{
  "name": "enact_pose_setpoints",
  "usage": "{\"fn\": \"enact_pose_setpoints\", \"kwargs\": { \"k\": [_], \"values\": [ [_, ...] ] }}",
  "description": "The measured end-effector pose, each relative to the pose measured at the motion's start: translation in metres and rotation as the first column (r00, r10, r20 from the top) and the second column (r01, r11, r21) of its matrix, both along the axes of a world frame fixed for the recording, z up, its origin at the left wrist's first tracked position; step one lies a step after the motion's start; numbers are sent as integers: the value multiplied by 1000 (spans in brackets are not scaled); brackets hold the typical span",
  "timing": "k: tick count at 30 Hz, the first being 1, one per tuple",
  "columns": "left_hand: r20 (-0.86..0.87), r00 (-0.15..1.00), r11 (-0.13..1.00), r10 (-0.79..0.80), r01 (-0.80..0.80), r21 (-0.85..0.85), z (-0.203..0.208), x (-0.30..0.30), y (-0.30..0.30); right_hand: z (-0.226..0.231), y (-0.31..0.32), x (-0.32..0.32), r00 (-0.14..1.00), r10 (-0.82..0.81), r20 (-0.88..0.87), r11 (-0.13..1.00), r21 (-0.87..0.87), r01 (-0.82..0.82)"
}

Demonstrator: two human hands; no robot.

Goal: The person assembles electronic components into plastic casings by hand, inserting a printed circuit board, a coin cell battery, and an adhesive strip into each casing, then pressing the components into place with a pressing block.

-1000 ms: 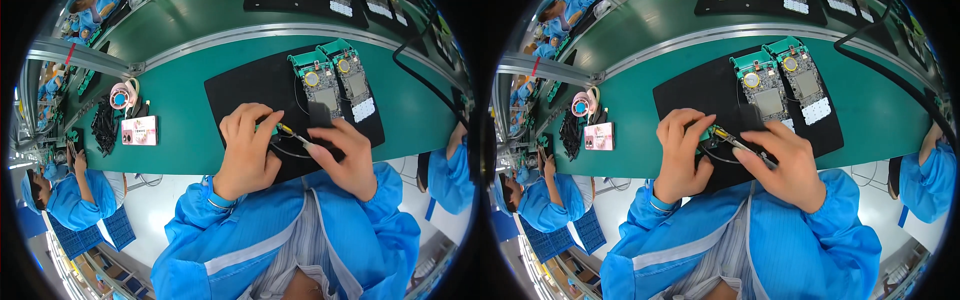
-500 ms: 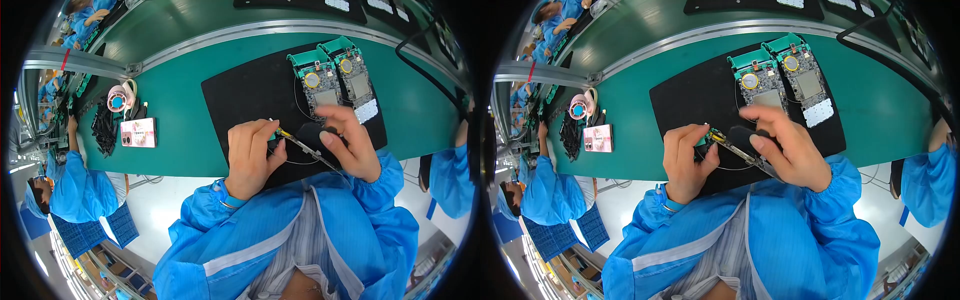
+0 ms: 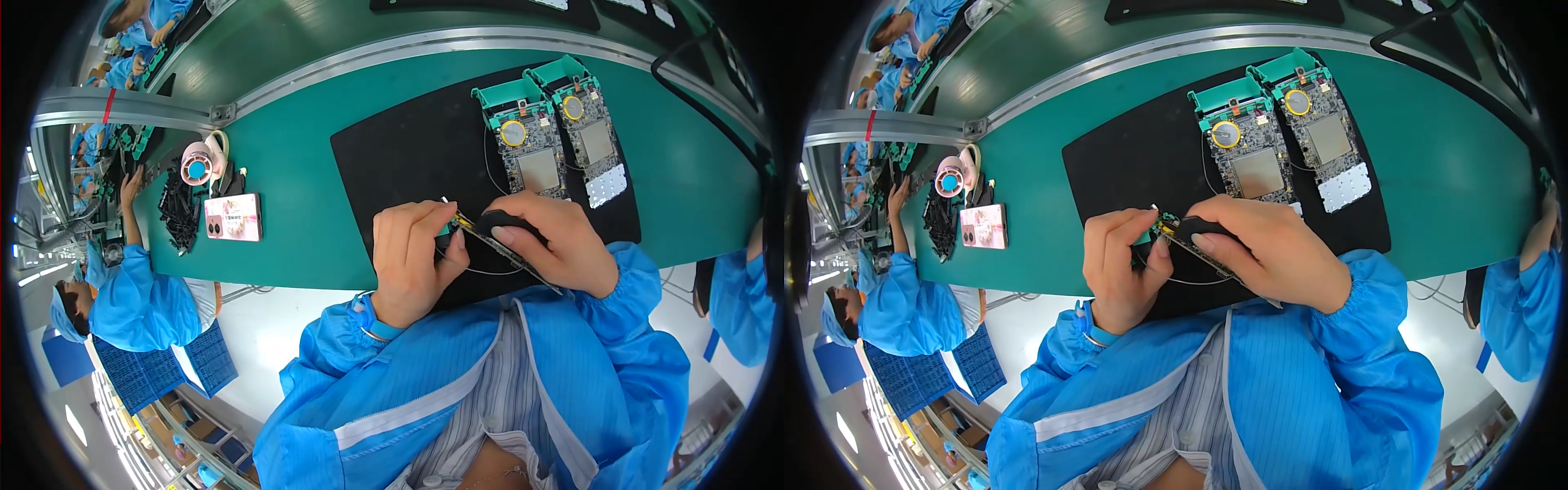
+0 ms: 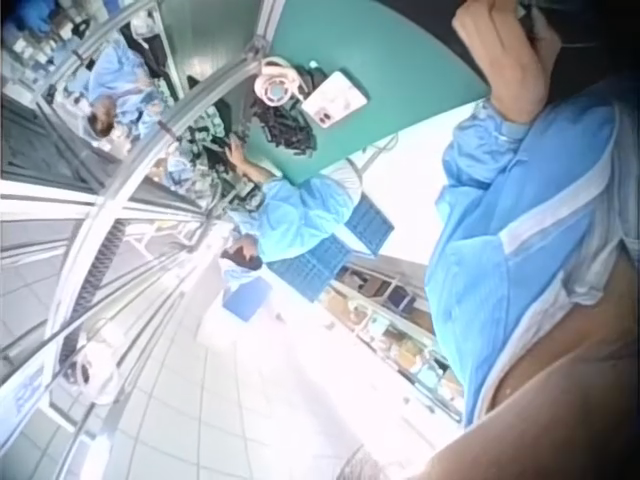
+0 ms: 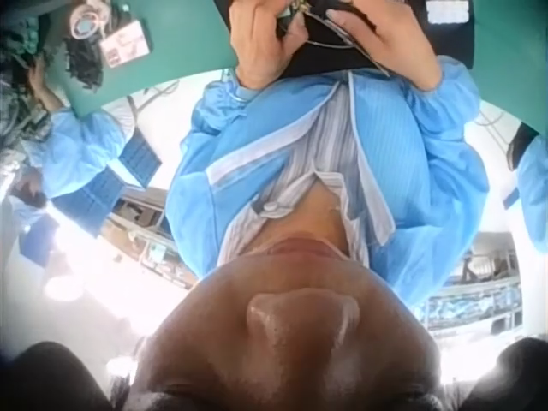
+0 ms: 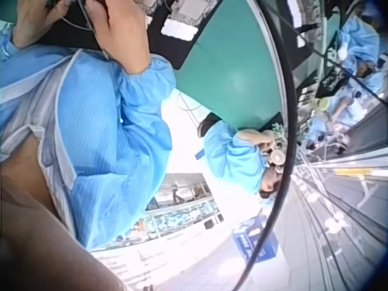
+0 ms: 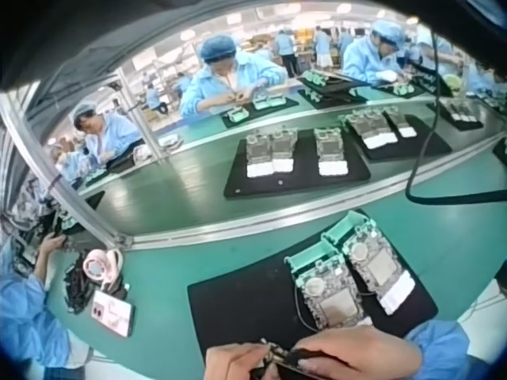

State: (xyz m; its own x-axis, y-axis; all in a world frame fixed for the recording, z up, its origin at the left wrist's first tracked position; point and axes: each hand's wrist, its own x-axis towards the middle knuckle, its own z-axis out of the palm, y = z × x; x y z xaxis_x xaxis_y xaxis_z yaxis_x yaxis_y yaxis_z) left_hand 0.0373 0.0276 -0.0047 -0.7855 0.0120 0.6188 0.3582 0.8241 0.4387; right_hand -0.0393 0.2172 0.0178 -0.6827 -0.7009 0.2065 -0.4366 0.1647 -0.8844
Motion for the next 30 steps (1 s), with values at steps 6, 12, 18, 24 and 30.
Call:
{"fn": "enact_pose_setpoints", "kwargs": {
  "k": [6, 12, 18, 24, 30],
  "values": [
    [-8, 1000, 999, -3, 3, 41, -2, 1, 3, -2, -12, -5, 998, 46, -36, 997, -64, -48],
    [29, 1000, 1000, -3, 4, -20, 0, 5, 2, -2, -7, -4, 997, -6, -71, 999, -47, 3],
    [98, 994, 994, -54, 62, -89, 2, 11, -1, -11, -5, 16, 968, -236, -90, 970, -76, 229],
    [111, 991, 994, -70, 79, -78, 3, 10, 0, -13, -5, 11, 970, -203, -131, 975, -124, 187],
    [117, 990, 985, -84, 100, -141, 4, 10, -4, -17, -3, 11, 971, -183, -151, 972, -175, 156]
  ]
}}
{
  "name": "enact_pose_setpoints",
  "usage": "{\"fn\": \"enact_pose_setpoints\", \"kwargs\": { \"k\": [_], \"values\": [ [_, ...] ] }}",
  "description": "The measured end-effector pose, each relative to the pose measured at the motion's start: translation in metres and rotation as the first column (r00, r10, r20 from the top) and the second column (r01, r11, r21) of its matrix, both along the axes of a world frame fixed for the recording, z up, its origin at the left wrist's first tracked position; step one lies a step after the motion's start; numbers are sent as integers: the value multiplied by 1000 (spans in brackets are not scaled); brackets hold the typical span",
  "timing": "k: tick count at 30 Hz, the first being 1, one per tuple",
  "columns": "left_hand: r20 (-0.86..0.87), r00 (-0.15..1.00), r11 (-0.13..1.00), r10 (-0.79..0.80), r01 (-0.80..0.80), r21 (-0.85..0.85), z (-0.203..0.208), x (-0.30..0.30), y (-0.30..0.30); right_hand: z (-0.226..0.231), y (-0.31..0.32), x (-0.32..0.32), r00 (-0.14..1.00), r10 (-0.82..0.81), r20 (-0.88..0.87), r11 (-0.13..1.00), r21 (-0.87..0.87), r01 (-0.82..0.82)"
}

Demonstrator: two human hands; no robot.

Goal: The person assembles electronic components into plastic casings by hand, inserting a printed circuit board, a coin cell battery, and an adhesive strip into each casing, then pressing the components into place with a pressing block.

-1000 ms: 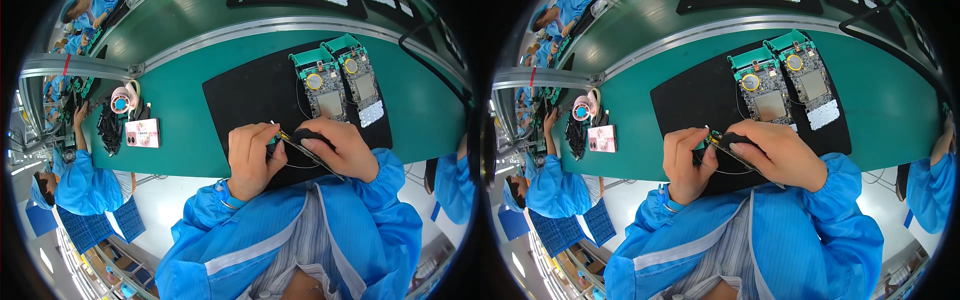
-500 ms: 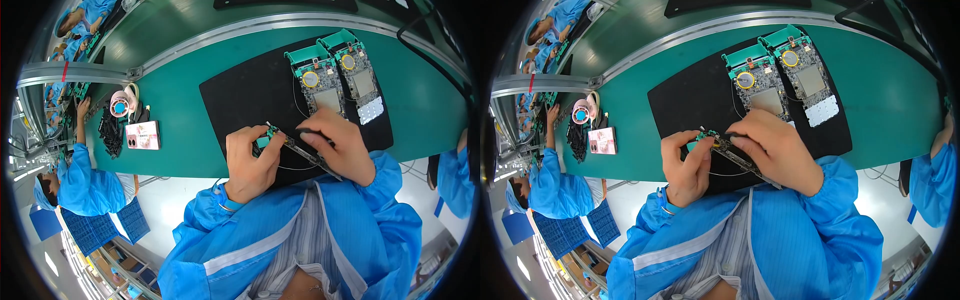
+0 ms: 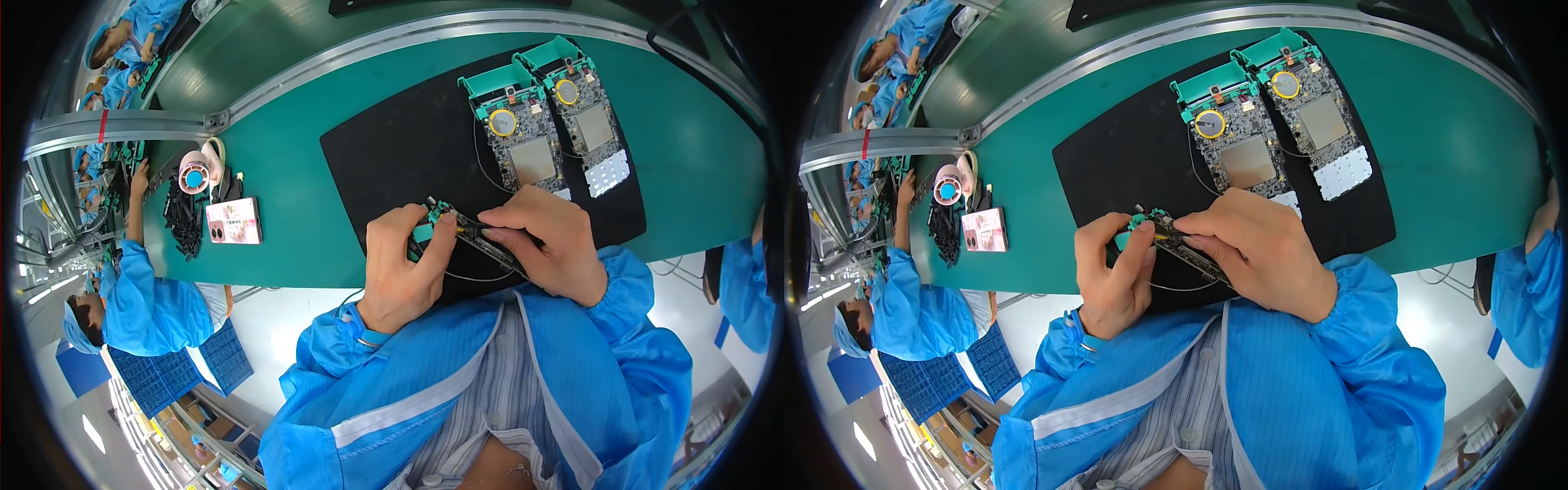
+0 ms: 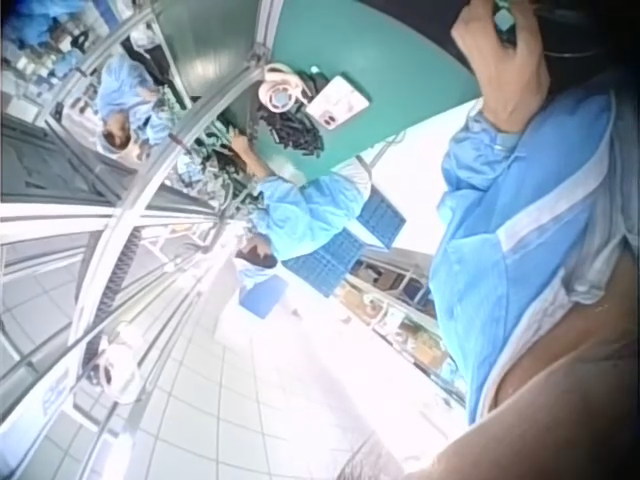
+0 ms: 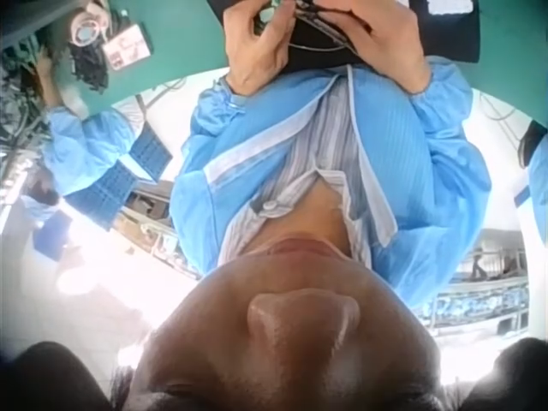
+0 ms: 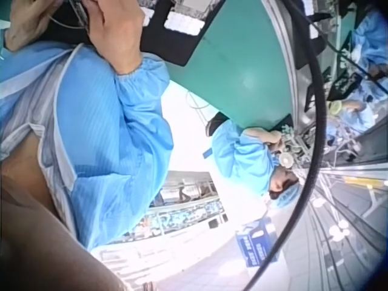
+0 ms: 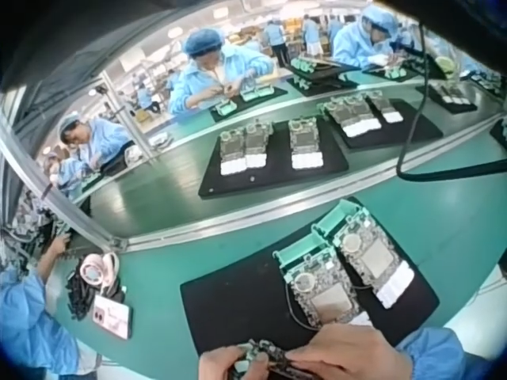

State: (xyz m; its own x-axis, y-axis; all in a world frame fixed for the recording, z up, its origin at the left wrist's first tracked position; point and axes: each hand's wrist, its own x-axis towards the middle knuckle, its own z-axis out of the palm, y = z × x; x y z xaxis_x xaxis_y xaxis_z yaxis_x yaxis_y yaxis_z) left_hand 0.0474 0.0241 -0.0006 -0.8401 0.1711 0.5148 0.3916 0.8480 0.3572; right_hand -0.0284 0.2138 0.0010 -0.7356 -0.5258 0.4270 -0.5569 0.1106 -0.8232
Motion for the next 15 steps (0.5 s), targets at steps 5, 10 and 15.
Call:
{"fn": "enact_pose_setpoints", "kwargs": {
  "k": [5, 10, 15],
  "values": [
    [-22, 1000, 999, -14, 15, 34, -4, 2, 0, -2, 7, -5, 990, 117, -81, 993, 10, -116],
    [3, 1000, 999, -28, 28, 22, -2, -1, -3, -2, 8, -7, 986, 143, -82, 990, 20, -142],
    [224, 967, 981, -123, 84, 176, 15, -2, -12, 26, 16, -6, 957, 159, -243, 983, 125, -131]
  ]
}}
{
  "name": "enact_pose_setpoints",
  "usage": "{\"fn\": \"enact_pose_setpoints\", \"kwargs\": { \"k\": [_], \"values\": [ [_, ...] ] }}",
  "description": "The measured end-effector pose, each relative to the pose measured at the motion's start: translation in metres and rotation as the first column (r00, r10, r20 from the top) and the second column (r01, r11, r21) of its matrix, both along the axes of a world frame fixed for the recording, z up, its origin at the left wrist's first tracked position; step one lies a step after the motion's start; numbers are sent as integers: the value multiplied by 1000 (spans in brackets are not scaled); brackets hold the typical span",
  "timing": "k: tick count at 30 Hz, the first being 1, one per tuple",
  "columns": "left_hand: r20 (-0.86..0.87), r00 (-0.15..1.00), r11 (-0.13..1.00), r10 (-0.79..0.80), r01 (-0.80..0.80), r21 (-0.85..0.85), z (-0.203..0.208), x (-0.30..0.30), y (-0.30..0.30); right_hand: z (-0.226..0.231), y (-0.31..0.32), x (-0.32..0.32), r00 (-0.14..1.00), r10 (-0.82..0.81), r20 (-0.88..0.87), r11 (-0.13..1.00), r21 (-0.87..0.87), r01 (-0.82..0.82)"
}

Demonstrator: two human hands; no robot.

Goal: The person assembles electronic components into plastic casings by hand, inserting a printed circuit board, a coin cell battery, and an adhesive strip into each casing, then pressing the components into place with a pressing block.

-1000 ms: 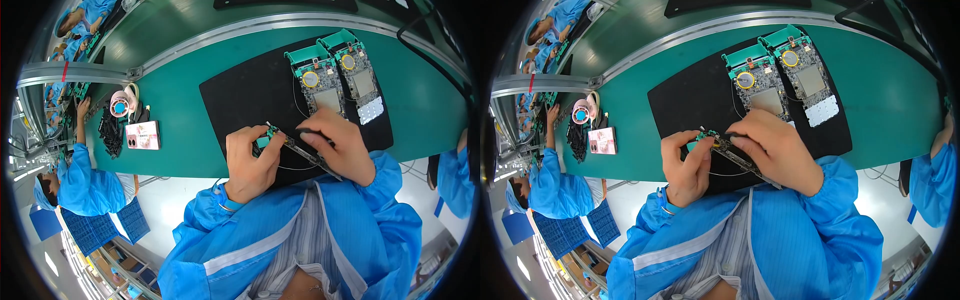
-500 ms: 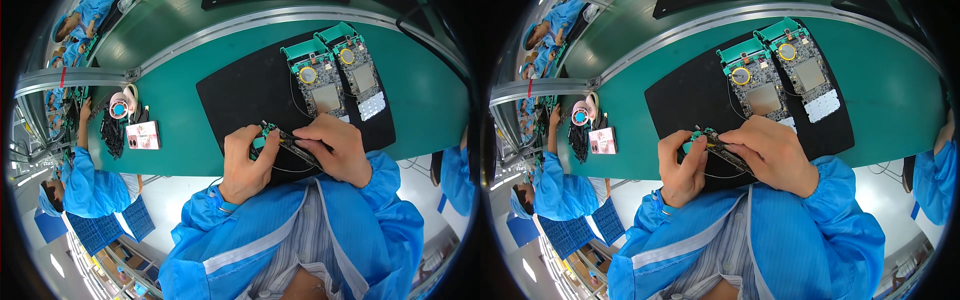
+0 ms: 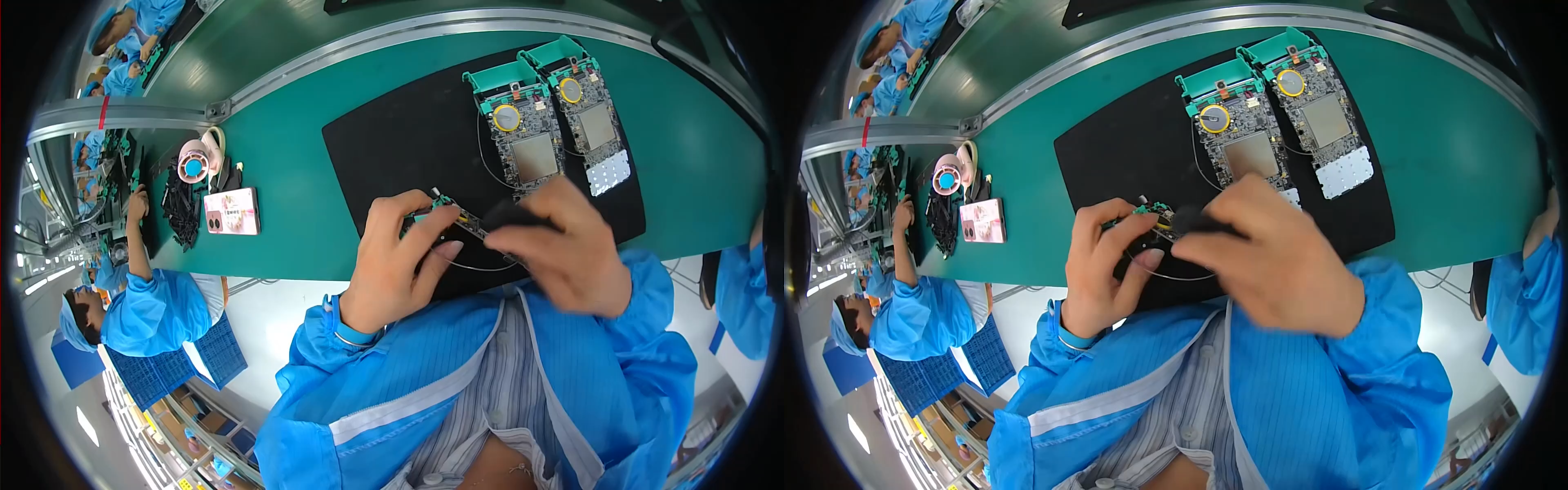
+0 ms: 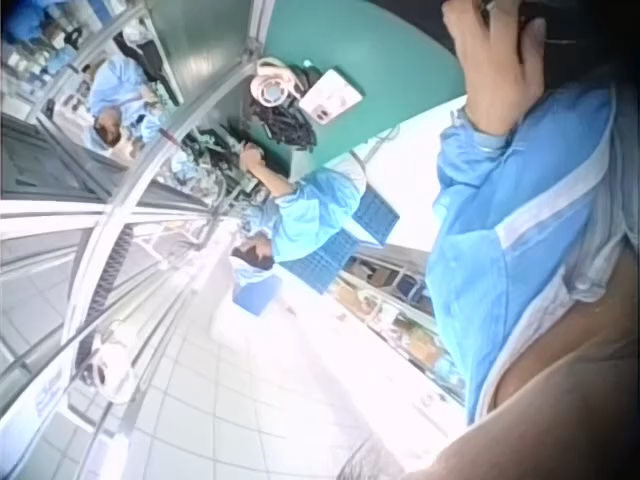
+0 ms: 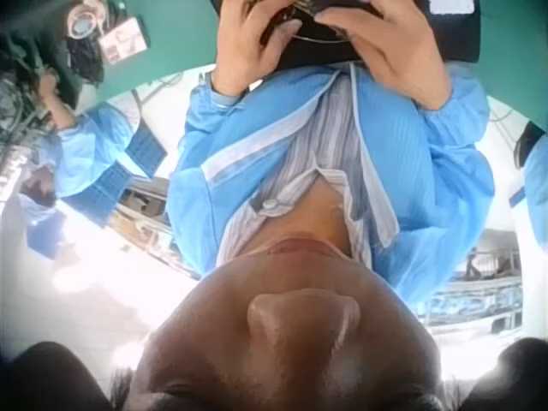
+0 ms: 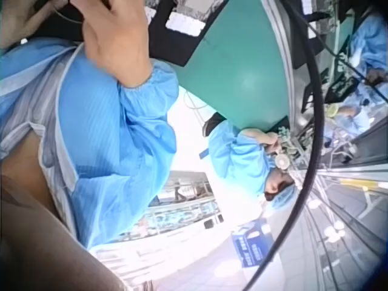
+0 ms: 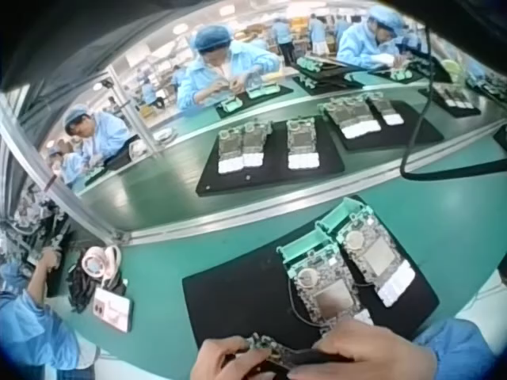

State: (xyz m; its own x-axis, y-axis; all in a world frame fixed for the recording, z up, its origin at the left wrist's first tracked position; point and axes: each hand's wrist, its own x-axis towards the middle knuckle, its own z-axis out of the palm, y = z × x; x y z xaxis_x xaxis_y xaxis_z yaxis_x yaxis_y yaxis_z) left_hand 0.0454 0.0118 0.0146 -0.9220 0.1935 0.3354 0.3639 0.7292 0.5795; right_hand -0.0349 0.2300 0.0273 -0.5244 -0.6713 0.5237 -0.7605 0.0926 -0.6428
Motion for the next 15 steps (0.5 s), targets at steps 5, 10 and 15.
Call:
{"fn": "enact_pose_setpoints", "kwargs": {
  "k": [5, 10, 15],
  "values": [
    [134, 979, 966, -151, 118, 229, 14, 0, -12, 3, -20, 19, 957, 31, -288, 995, 102, -1],
    [107, 994, 991, -31, 16, 135, 9, 2, -3, 0, -24, 24, 940, 154, -306, 977, 188, -99],
    [128, 991, 999, 37, -41, 25, 13, 1, 2, 4, -25, 4, 978, -121, -170, 992, 23, 127]
  ]
}}
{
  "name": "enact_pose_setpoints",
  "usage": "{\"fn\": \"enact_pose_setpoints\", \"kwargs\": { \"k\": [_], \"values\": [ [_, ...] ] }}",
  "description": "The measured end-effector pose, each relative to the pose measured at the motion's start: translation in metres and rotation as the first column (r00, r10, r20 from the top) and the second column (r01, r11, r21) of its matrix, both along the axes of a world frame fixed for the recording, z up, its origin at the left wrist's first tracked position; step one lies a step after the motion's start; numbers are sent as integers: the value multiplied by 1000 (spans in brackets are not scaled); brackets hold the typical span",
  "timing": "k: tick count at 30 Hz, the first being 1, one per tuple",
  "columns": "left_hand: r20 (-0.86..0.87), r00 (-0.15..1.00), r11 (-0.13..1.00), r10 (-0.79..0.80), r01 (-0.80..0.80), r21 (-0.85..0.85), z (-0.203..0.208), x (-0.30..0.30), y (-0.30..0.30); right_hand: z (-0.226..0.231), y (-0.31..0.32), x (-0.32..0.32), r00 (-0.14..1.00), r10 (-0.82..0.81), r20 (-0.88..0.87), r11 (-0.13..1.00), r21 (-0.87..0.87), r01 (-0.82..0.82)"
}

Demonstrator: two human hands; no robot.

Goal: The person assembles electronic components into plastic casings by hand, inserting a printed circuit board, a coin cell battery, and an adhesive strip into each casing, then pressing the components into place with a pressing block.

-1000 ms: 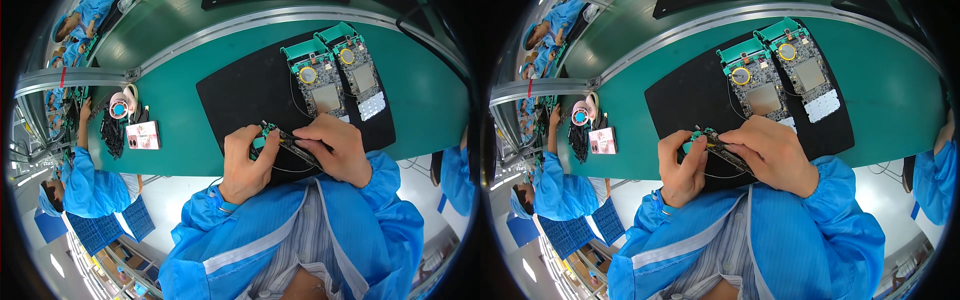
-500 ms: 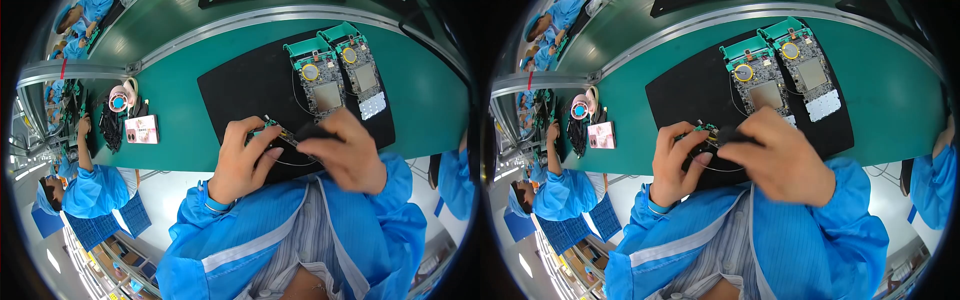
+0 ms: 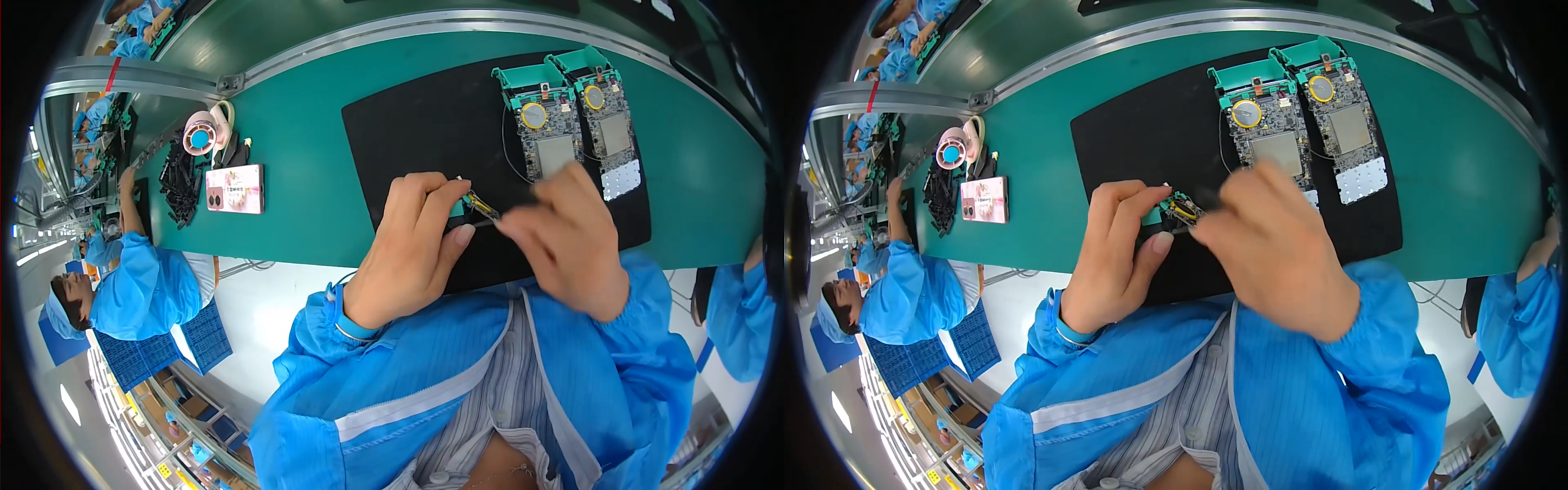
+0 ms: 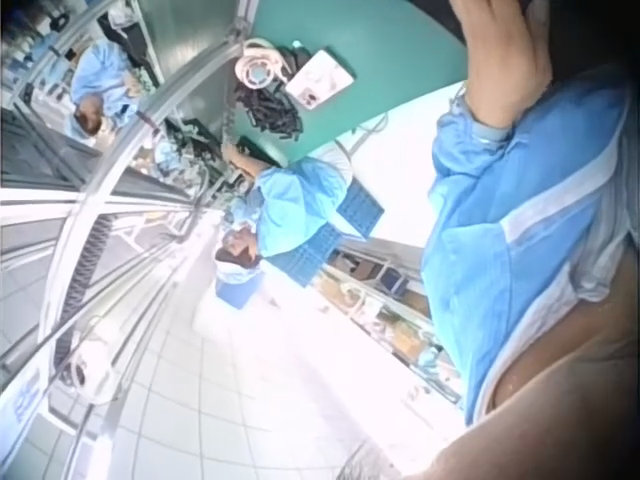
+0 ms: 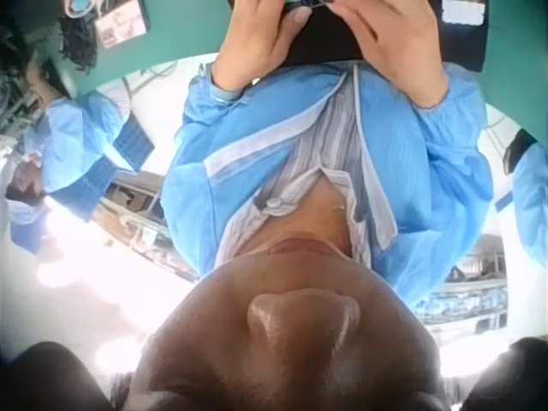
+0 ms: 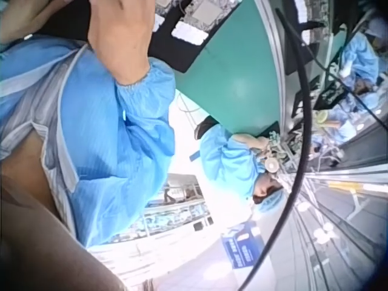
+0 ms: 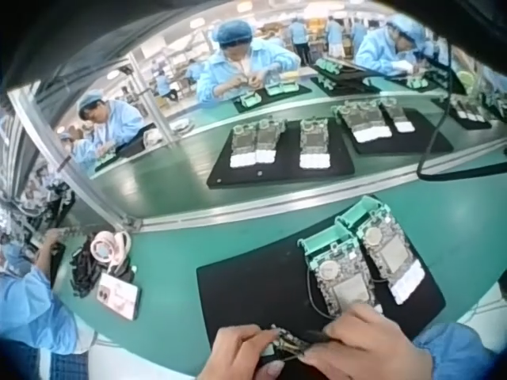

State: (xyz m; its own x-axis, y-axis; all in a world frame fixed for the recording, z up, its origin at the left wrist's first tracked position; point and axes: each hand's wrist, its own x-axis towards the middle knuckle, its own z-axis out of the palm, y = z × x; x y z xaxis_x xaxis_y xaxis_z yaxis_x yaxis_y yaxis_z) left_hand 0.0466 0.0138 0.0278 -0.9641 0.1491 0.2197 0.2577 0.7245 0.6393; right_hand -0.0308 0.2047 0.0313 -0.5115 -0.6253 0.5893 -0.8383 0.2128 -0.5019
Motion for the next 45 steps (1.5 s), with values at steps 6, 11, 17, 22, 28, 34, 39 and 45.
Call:
{"fn": "enact_pose_setpoints", "kwargs": {
  "k": [6, 11, 17, 22, 28, 34, 39, 45],
  "values": [
    [-52, 998, 998, 30, -27, 59, -7, 2, 2, -27, -19, -2, 849, -59, 525, 979, -135, 152],
    [-275, 961, 990, -4, 42, 134, -21, 11, -9, -13, -13, 17, 769, -9, 639, 975, -164, 148],
    [-226, 974, 981, 6, 38, 190, -49, 5, -30, -35, -28, 31, 892, -102, 441, 983, -92, 158],
    [-283, 957, 985, 69, -20, 172, -60, 16, -23, -40, -30, 39, 922, -92, 376, 987, -90, 135],
    [-320, 908, 962, 271, -269, 50, -45, 20, -14, -57, -30, 35, 953, -109, 284, 988, -73, 135],
    [564, 801, 590, 198, -557, 584, -31, 42, 0, -58, -28, 32, 975, -82, 205, 990, -94, 103],
    [592, 805, 557, 44, -511, 654, -38, 34, -1, -59, -25, 30, 986, -52, 157, 994, -83, 66],
    [558, 829, 581, 49, -478, 659, -41, 31, -1, -56, -31, 34, 962, -145, 231, 978, -113, 174]
  ]
}}
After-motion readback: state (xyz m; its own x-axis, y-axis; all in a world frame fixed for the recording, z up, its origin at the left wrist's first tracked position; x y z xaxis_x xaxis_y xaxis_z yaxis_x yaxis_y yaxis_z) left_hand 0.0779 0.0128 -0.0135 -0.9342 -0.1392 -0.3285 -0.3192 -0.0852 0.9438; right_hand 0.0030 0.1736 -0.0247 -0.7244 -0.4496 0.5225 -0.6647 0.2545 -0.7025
